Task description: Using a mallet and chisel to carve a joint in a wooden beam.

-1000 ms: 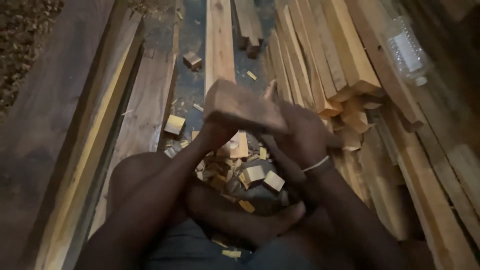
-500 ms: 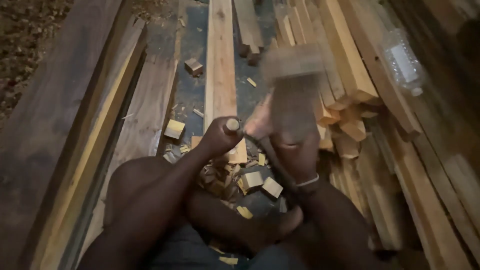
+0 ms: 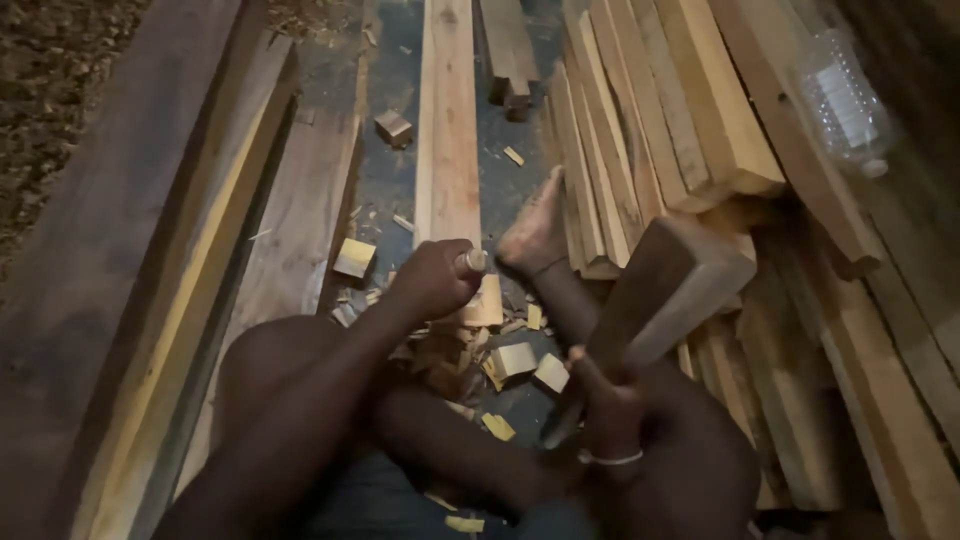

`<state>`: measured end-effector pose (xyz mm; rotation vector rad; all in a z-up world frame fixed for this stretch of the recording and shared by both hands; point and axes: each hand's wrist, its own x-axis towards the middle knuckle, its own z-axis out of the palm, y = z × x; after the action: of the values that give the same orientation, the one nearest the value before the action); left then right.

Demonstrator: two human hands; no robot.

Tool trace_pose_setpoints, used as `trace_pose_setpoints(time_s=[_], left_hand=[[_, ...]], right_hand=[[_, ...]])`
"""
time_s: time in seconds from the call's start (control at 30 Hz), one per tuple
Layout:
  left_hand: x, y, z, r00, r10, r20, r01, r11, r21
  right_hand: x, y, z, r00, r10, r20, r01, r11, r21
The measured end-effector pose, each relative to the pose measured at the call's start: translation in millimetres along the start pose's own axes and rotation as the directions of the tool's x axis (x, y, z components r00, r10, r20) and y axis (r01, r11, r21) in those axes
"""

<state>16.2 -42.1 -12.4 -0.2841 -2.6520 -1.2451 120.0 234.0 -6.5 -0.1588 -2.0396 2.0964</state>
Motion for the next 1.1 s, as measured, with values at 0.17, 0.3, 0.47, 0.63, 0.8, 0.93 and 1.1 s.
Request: trace_pose_setpoints(time_s=[0.17,0.3,0.47,0.63,0.8,0.93,1.1], left_hand=[[-3,24,-35,0.998,-0.005,0.058,0.008,0.998,-0.056],[2,23,-38,0.957,0.059,0.284,-0.108,0.981,0.159],[11,38,-46,0.985,0.097,0.143,-0.095,0.995,-0.021],[28,60,-34,0.981,0.191,0.037,-0.166,0.921,-0.353],[50,18,21,0.993,-0.075,0.089,0.116,0.574,-0.811],[51,-5,39,0.995,-0.04,0.087,0.093,0.589,-0.803],[42,-11,55,0.966,0.239,0.103,-0.093,0.686,-0.722]], right_hand=[[5,79,-56,0.954,-0.249,0.165,0.289,0.913,-0.29],[17,36,-21,0.992,-0.065,0.112,0.056,0.995,0.085],[12,-7,3,0.983,0.182,0.007,-0.174,0.93,0.324],[11,3,7,0.96,0.279,0.006,-0.273,0.933,0.235],[9,14,11,0.947,0.315,0.058,-0.315,0.881,0.352],[10,33,0,0.926,0.376,0.048,-0.369,0.867,0.336],[9,11,15,0.921,0.39,-0.008,-0.373,0.885,0.28]])
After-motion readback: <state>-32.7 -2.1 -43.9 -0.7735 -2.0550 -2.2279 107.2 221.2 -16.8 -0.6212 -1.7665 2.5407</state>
